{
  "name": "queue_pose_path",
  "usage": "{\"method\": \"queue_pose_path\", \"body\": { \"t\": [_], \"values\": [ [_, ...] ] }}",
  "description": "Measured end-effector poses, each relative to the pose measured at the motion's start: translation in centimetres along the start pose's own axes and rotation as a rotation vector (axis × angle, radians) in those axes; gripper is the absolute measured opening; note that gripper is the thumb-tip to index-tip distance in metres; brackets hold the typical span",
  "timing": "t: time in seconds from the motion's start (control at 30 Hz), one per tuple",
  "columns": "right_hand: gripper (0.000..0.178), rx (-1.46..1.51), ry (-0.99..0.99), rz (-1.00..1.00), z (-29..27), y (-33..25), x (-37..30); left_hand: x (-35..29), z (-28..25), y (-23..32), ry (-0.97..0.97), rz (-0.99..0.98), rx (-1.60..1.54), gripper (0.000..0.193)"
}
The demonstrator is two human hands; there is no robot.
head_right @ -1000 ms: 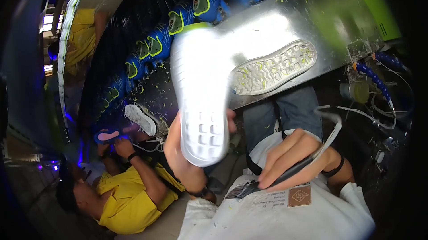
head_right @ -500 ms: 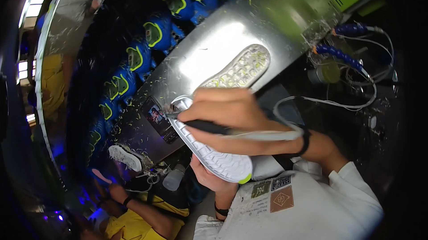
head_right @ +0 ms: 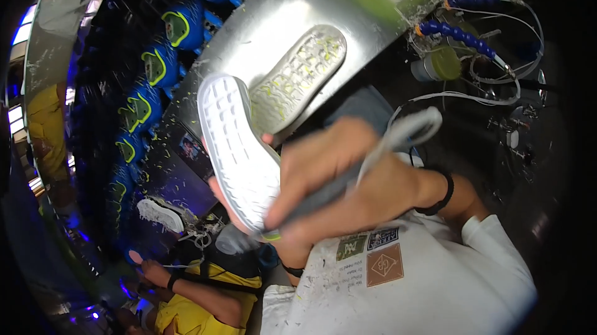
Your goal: The recorder uses a brush tool to apply a liquid substance, likely adhesive or solvent, to the edges and surface of white shoe soles on a production line.
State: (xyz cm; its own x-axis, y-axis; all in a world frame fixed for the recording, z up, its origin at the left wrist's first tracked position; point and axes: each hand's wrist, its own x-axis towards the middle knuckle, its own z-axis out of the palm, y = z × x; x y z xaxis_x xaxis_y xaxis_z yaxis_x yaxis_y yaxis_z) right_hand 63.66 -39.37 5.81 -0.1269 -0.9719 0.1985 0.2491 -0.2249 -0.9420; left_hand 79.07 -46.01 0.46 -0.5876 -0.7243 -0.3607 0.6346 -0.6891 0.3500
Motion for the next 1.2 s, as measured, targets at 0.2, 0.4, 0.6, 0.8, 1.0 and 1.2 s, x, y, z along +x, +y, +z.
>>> {"method": "queue_pose_path", "body": {
  "t": [0.2, 0.4, 0.6, 0.8, 1.0, 1.2],
  "values": [
    [0.026, -0.320, -0.269, -0.006, -0.6, -3.1, -1.0, 2.3, 1.4, 2.2, -0.331, -0.269, -0.248, 0.083],
    [0.018, -0.529, -0.127, -0.167, -1.1, -2.6, -1.3, -0.1, 1.3, 2.8, 0.067, -0.134, 0.168, 0.080],
    [0.028, -0.224, -0.163, -0.165, 2.2, -2.3, 0.9, 1.7, 0.9, 3.4, -0.479, -0.165, 0.009, 0.092],
    [0.033, -0.394, -0.106, -0.092, 2.8, -5.6, 2.2, 4.2, 4.1, 4.8, -0.605, -0.173, -0.166, 0.096],
    [0.032, -0.207, 0.086, -0.203, 0.1, -11.8, 2.9, 8.0, 21.5, 7.8, -0.618, 0.253, 0.033, 0.064],
    [0.021, 0.142, 0.576, 0.015, -0.4, -10.1, 1.3, 25.1, 23.9, 26.6, 0.738, 1.861, 2.027, 0.065]
  ]
}}
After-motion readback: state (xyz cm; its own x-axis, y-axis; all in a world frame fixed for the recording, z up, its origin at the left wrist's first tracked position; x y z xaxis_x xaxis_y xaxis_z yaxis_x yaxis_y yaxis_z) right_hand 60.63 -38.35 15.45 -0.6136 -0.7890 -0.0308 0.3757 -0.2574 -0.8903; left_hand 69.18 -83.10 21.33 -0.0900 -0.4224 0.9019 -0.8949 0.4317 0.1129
